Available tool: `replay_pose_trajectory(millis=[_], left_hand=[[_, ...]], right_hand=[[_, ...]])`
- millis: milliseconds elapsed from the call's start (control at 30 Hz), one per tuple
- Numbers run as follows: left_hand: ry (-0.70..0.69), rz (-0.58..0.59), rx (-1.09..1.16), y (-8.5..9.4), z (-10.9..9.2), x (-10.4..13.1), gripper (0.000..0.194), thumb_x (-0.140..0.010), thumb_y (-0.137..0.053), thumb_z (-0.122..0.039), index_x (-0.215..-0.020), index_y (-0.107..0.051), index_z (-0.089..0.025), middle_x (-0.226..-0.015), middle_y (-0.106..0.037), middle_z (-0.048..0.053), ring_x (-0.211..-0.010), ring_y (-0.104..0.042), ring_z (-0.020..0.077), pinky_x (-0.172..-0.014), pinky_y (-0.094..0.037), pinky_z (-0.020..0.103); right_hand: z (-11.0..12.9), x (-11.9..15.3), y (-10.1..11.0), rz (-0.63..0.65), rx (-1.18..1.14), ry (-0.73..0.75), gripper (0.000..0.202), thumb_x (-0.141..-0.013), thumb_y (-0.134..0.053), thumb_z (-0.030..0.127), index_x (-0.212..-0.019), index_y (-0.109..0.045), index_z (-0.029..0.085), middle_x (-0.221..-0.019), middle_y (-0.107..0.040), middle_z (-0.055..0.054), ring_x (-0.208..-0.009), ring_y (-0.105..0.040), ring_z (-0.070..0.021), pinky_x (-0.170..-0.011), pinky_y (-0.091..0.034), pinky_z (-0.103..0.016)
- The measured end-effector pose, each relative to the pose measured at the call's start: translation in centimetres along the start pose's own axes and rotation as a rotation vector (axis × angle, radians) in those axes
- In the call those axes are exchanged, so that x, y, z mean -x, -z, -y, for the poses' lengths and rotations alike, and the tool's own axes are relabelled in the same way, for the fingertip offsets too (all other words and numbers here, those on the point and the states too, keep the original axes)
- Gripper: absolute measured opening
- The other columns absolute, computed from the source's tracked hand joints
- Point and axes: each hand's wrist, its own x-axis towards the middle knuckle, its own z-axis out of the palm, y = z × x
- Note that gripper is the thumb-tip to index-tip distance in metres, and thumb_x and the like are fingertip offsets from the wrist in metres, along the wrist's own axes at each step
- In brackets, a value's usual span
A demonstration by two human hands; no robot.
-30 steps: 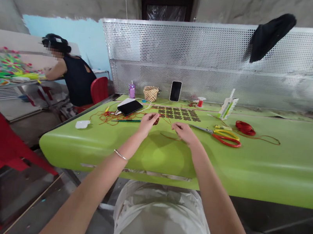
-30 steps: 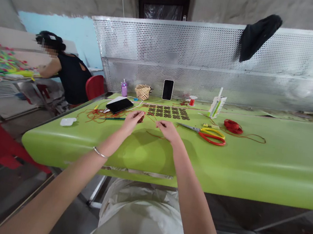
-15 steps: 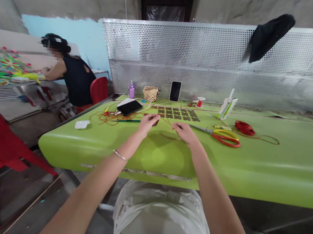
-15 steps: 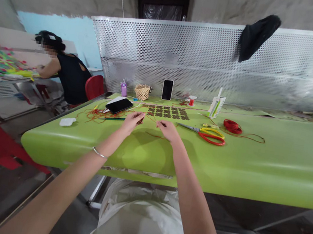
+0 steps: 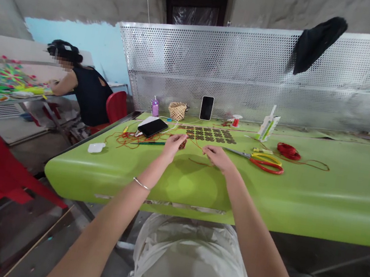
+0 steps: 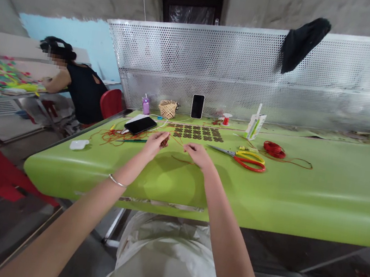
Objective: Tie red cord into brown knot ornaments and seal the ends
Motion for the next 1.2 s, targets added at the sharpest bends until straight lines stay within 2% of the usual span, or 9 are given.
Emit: replay_pose_trajectory(millis=[233, 500, 767, 867, 933, 1033, 1133, 1200], left_hand=[[0.053, 0.042, -0.009, -0.1, 0.1, 0.2, 0.017, -0.066, -0.073, -0.030, -0.071, -0.066, -0.015, -0.063, -0.058, -0.001, -0.056, -0.051, 0.0087, -0.053, -0.043, 0.021], [0.030, 0.049, -0.015, 0.0, 0.1, 0.3, 0.020, -0.064, -0.073, -0.032, -0.070, -0.064, -0.016, -0.064, -0.058, -0.002, -0.058, -0.051, 0.0096, -0.056, -0.043, 0.022], [-0.040, 0.039, -0.053, 0.1, 0.7, -0.2, 0.022, -0.066, -0.072, -0.034, -0.067, -0.061, -0.015, -0.057, -0.052, -0.004, -0.054, -0.045, 0.0082, -0.053, -0.038, 0.020], [-0.042, 0.074, -0.066, 0.0, 0.8, -0.2, 0.023, -0.065, -0.073, -0.035, -0.069, -0.061, -0.016, -0.058, -0.053, -0.004, -0.052, -0.044, 0.0080, -0.052, -0.037, 0.021], [-0.026, 0.128, -0.072, -0.1, 0.7, -0.1, 0.024, -0.064, -0.073, -0.036, -0.070, -0.062, -0.016, -0.060, -0.055, -0.003, -0.052, -0.045, 0.0080, -0.052, -0.037, 0.021], [-0.001, 0.246, -0.083, -0.4, 0.4, 0.4, 0.025, -0.064, -0.073, -0.037, -0.075, -0.064, -0.016, -0.064, -0.058, -0.002, -0.053, -0.047, 0.0083, -0.053, -0.037, 0.022], [0.016, 0.367, -0.101, -0.5, 0.1, 1.0, 0.027, -0.063, -0.074, -0.034, -0.082, -0.067, -0.016, -0.069, -0.061, 0.000, -0.057, -0.050, 0.0093, -0.056, -0.039, 0.022], [0.015, 0.426, -0.116, -0.6, -0.1, 1.2, 0.027, -0.062, -0.074, -0.030, -0.084, -0.067, -0.016, -0.068, -0.061, 0.000, -0.057, -0.051, 0.0095, -0.056, -0.039, 0.023]], right_hand=[[0.3, 0.2, 0.1, 0.003, -0.002, -0.029, 0.026, -0.079, -0.047, 0.041, -0.068, -0.053, 0.018, -0.044, -0.024, 0.009, -0.039, -0.021, -0.0076, -0.042, -0.020, -0.022], [0.3, 0.2, 0.0, 0.021, 0.010, -0.020, 0.025, -0.078, -0.046, 0.040, -0.066, -0.051, 0.018, -0.044, -0.025, 0.009, -0.040, -0.022, -0.0078, -0.042, -0.020, -0.022], [1.0, 0.7, 0.1, 0.143, 0.032, 0.078, 0.025, -0.075, -0.051, 0.039, -0.064, -0.054, 0.017, -0.053, -0.040, 0.005, -0.047, -0.033, -0.0085, -0.046, -0.025, -0.023], [1.3, 0.8, 0.0, 0.187, 0.027, 0.095, 0.025, -0.074, -0.055, 0.037, -0.059, -0.054, 0.017, -0.052, -0.040, 0.005, -0.048, -0.035, -0.0084, -0.047, -0.026, -0.022], [1.0, 0.7, -0.2, 0.165, 0.017, 0.076, 0.026, -0.076, -0.053, 0.036, -0.059, -0.054, 0.017, -0.051, -0.040, 0.005, -0.047, -0.035, -0.0082, -0.046, -0.027, -0.022], [0.5, 0.2, -0.3, 0.064, -0.003, 0.023, 0.020, -0.080, -0.048, 0.032, -0.074, -0.059, 0.016, -0.057, -0.048, 0.003, -0.048, -0.040, -0.0088, -0.044, -0.031, -0.021], [0.3, -0.2, -0.3, -0.027, -0.033, -0.014, 0.028, -0.082, -0.047, 0.027, -0.105, -0.059, 0.018, -0.084, -0.061, -0.005, -0.059, -0.052, -0.0107, -0.046, -0.038, -0.019], [0.4, -0.2, -0.2, -0.043, -0.052, -0.018, 0.034, -0.082, -0.048, 0.025, -0.115, -0.056, 0.020, -0.097, -0.062, -0.007, -0.069, -0.057, -0.0125, -0.048, -0.042, -0.019]])
